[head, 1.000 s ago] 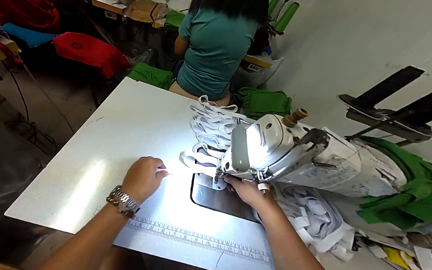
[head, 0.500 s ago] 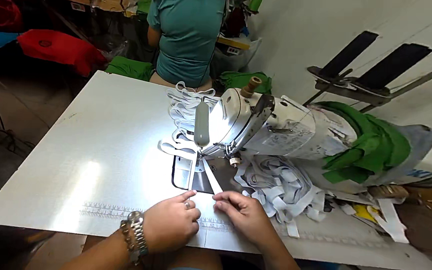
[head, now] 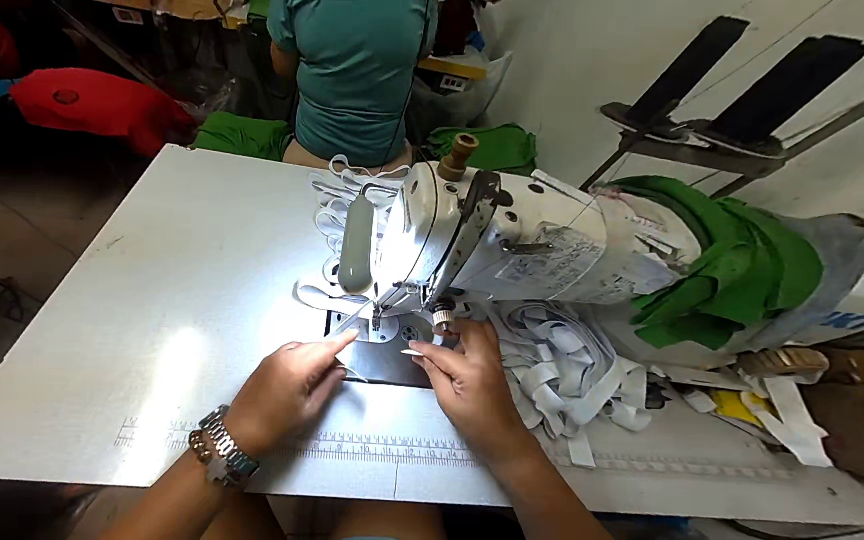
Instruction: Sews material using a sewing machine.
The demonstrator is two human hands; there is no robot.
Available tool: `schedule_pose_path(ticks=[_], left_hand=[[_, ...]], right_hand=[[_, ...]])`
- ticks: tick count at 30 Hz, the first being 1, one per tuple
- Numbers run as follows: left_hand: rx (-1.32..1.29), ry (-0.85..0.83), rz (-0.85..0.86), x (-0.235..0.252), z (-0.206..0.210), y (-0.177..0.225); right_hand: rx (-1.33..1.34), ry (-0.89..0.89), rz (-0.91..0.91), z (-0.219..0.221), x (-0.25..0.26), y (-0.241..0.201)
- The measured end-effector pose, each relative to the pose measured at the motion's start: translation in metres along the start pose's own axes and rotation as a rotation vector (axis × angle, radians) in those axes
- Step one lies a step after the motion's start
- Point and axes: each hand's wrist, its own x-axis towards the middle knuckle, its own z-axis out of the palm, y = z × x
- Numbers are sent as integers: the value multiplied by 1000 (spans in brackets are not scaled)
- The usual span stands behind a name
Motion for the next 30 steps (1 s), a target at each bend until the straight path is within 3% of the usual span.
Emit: schedule_pose_path(ticks=[4,8,12,23,30], left_hand=[[-88,60,-95,-1,5,-4],[19,66,-141,4,25,3],[142,13,-115,15,38,6],[420,-187,91,22,42,16],[607,-321,-35,22,45,43]], right_hand=[[-170,38,-292,16,10,9],[-196,-136,-422,26,10,13],[-132,-234,-402,25,7,11],[-46,-90,-299,36,1,11],[-119,-227,-330,34,5,8]])
